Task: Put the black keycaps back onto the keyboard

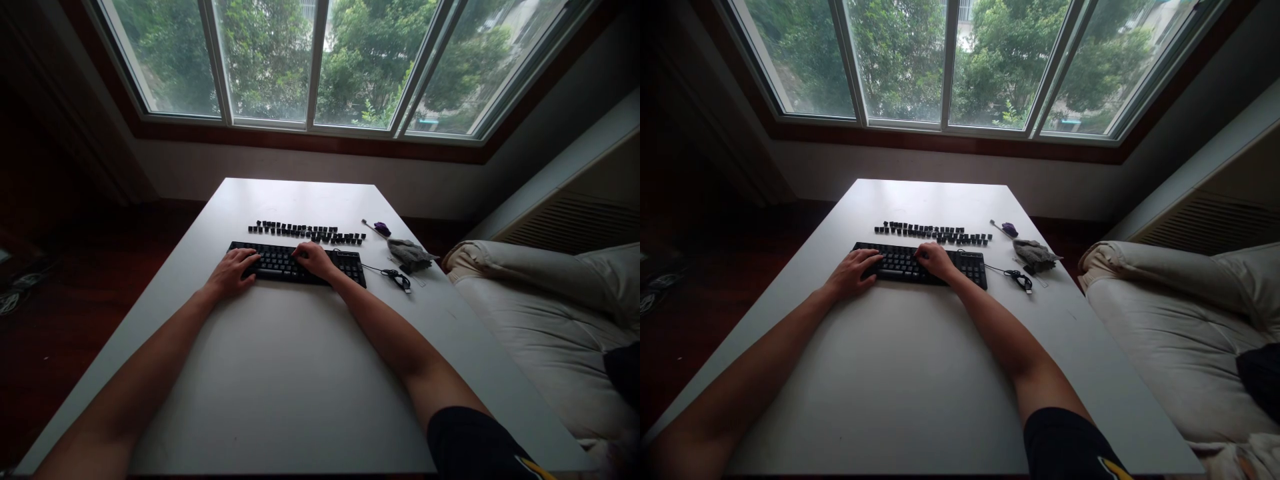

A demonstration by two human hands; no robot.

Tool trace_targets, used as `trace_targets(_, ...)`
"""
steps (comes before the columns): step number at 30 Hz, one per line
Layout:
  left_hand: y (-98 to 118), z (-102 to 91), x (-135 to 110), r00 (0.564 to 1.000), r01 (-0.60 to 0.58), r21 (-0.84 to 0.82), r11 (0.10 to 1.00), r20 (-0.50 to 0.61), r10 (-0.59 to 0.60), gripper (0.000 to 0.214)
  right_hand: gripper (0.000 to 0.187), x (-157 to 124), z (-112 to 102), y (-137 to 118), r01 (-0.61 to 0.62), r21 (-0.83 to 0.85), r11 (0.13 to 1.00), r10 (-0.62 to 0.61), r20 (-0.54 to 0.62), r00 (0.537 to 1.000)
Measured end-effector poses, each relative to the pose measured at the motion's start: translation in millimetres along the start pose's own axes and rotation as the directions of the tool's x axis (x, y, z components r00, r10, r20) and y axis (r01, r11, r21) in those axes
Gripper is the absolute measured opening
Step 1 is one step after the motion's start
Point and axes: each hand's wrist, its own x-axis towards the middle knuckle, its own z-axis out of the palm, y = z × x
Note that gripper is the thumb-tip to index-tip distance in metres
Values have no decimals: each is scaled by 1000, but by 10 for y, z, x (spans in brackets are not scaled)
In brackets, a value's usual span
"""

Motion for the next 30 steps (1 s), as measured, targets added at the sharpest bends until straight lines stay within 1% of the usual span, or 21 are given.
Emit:
trace_targets(3, 3, -5, 0, 1000, 6, 0, 1000, 3, -6, 58, 13, -5, -3, 5, 18, 35, 999, -18, 1, 1000)
trace_targets(6, 7, -7, 2, 1000, 8, 2, 1000, 11, -8, 58, 12, -3, 4, 17, 7, 41, 999, -7, 0, 1000)
trace_targets(12, 11, -2, 2, 1000, 13, -3, 1000, 14, -13, 58, 10, -1, 27, 9, 16, -1, 1000, -16, 27, 1000)
trace_targets(18, 26, 4, 2, 1000, 14, -11, 1000, 7, -14, 58, 14, -32, 40, -15, 91, -73, 993, -88, 37, 995)
trace_targets(24, 38, 9, 2, 1000, 7, -6, 1000, 5, -7, 56, 14, -27, 49, 5, 91, -93, 992, -89, 31, 996)
trace_targets(30, 86, 2, 16, 1000, -13, -3, 1000, 12, 13, 56, 17, -29, 25, -52, 161, -162, 974, -150, 75, 986)
